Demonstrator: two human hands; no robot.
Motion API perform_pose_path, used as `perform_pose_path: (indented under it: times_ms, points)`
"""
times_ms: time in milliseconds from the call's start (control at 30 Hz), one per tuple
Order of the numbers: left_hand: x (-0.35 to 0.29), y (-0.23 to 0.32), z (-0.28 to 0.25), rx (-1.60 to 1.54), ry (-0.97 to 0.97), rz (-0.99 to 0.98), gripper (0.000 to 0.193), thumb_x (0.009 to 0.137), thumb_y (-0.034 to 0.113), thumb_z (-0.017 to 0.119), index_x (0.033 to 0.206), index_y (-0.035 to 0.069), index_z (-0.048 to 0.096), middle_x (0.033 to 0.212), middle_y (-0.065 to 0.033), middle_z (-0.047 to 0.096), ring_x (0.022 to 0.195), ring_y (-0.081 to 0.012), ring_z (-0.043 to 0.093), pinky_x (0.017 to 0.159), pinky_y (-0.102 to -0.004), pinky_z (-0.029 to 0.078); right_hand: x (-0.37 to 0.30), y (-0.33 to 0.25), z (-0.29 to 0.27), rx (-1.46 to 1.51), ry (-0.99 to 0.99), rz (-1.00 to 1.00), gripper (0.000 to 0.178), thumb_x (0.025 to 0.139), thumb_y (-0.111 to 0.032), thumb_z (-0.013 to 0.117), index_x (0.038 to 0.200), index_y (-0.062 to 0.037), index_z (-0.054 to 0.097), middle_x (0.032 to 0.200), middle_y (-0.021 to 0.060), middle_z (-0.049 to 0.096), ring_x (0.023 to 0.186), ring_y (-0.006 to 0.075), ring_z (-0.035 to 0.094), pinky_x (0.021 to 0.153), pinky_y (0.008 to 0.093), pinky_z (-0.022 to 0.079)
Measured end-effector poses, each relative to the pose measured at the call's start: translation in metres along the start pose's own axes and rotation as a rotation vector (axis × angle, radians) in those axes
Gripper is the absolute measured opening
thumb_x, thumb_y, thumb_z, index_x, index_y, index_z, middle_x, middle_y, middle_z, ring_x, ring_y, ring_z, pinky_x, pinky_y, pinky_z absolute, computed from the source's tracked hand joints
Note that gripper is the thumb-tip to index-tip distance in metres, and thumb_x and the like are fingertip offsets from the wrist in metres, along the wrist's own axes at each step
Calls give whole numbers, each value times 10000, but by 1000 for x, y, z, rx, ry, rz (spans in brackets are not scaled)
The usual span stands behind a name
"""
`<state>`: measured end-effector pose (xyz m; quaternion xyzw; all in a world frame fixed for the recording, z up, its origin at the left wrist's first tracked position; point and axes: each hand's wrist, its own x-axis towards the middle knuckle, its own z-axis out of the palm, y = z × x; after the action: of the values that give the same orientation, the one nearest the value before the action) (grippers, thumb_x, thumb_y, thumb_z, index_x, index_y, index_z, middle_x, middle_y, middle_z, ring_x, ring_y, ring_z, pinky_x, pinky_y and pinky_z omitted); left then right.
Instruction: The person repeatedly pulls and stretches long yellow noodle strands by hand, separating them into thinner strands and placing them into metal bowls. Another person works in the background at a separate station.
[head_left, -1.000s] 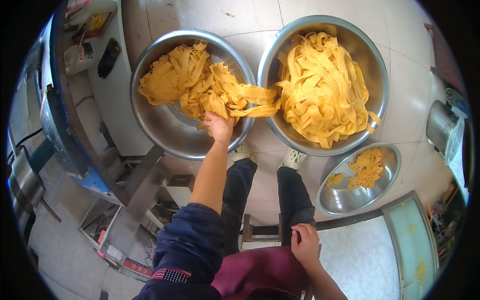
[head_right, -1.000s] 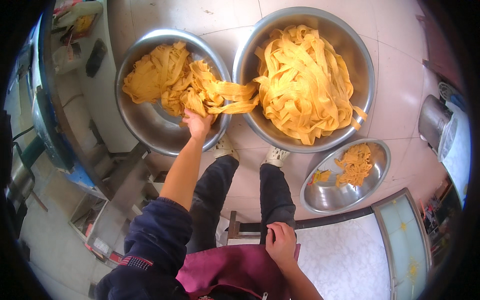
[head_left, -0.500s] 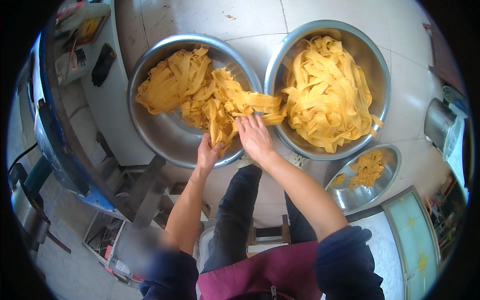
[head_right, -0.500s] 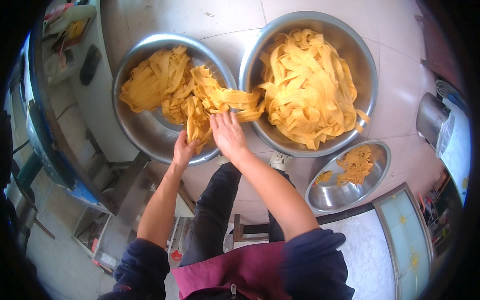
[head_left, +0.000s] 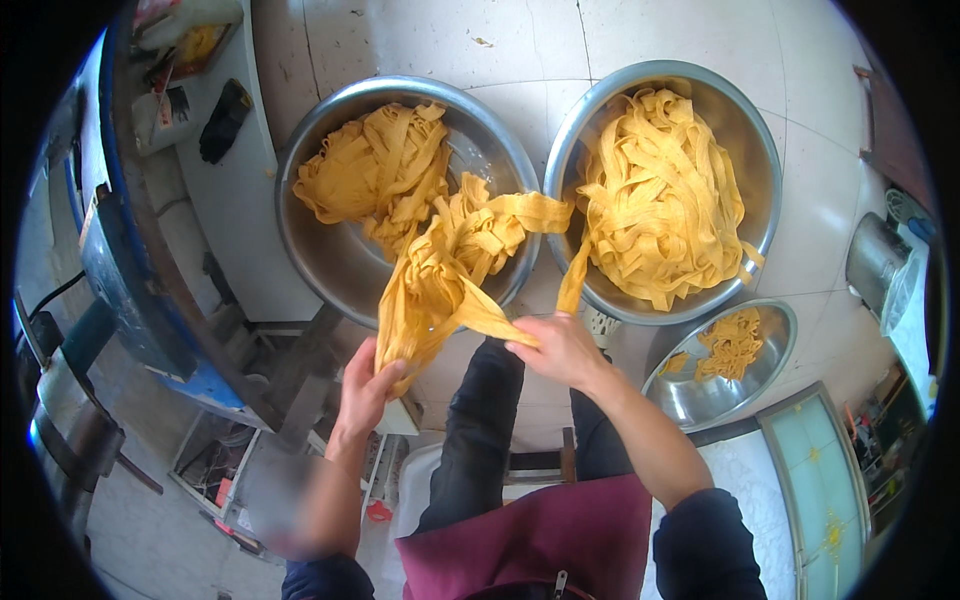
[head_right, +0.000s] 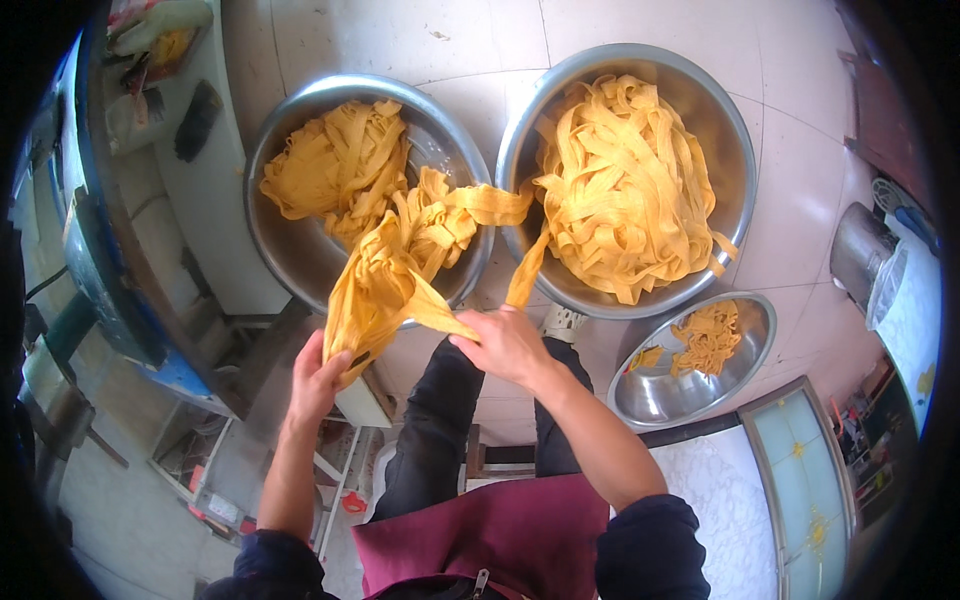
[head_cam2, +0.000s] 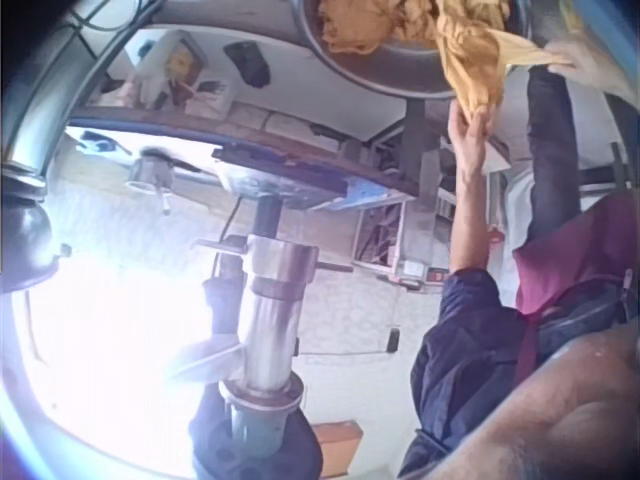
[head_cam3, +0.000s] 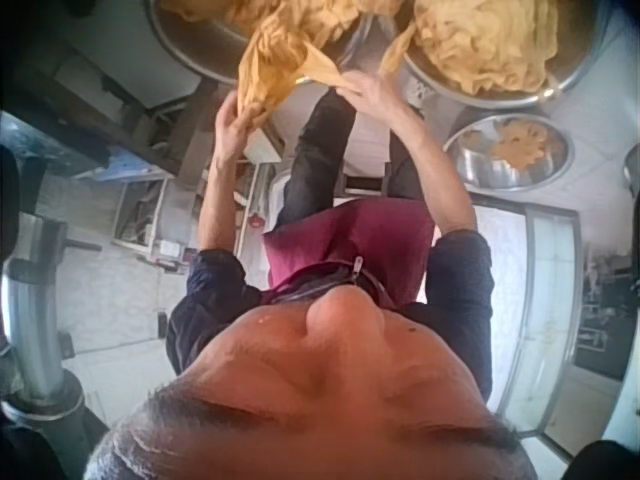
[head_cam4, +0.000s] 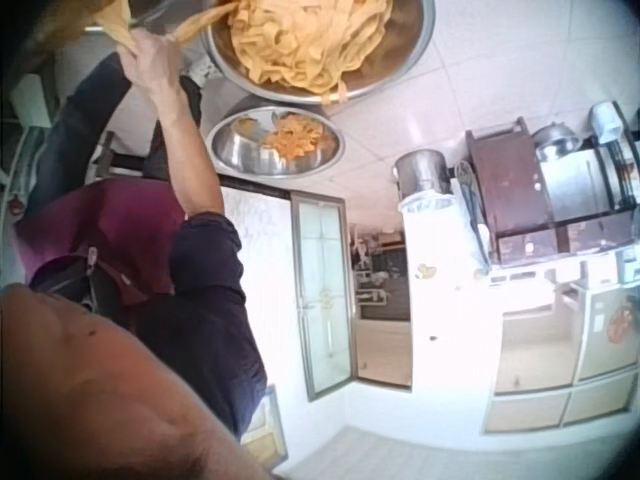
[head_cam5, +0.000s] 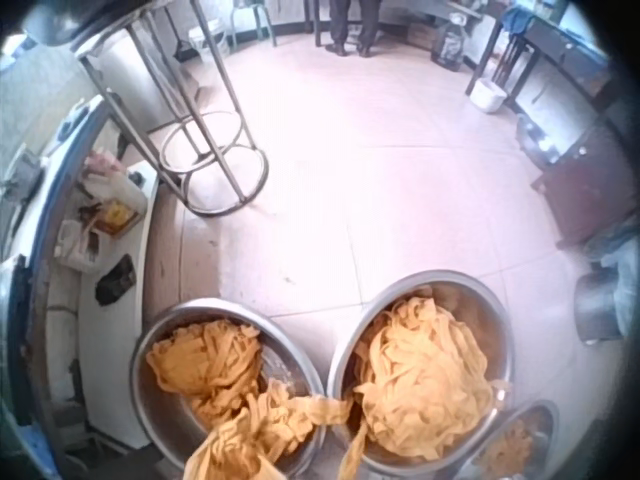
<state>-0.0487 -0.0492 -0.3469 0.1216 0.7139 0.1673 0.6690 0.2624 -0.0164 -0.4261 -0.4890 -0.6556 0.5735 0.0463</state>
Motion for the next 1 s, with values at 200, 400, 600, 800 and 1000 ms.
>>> perform_pose_path:
  times_ms: [200, 400, 600, 800, 1000]
  points:
    - [-48, 11, -30, -228, 17, 190, 398, 929, 118, 709, 1296, 16, 592, 1018, -2, 640, 846, -82, 573, 730, -243, 463, -48, -13, -55, 372, 83, -181, 319, 807, -198, 852, 1067, -35, 761, 805, 118, 734, 698, 282, 673, 651, 388, 511]
    - [85, -101, -109, -86, 316, 104, 506, 913, 156, 740, 1363, -5, 571, 1119, -61, 664, 1004, -153, 630, 885, -305, 504, -38, -45, -12, 423, -116, 5, 294, 893, -269, 774, 1076, -46, 718, 830, 169, 706, 728, 345, 679, 646, 407, 530]
    - [118, -90, -13, 75, 313, -9, 570, 991, 394, 683, 1421, 72, 492, 1296, -124, 599, 1210, -247, 573, 947, -414, 508, -36, -96, 19, 502, -98, 269, 299, 927, -313, 699, 1036, -36, 673, 796, 223, 691, 786, 445, 683, 671, 497, 544]
    - [101, -77, 43, -714, -98, -450, 597, 1015, 522, 595, 1412, 83, 517, 1248, -189, 637, 1077, -343, 654, 865, -482, 581, -84, -171, -7, 324, -194, -24, 237, 952, -272, 662, 1063, -67, 622, 684, 195, 668, 646, 408, 677, 569, 489, 540]
    - [-3, -35, 54, -1018, -373, -452, 607, 999, 511, 621, 1438, 107, 511, 1264, -174, 616, 817, -199, 658, 572, -298, 563, -156, -241, -56, 406, -253, -145, 267, 964, -288, 652, 1116, -72, 614, 693, 173, 673, 614, 395, 672, 549, 493, 542]
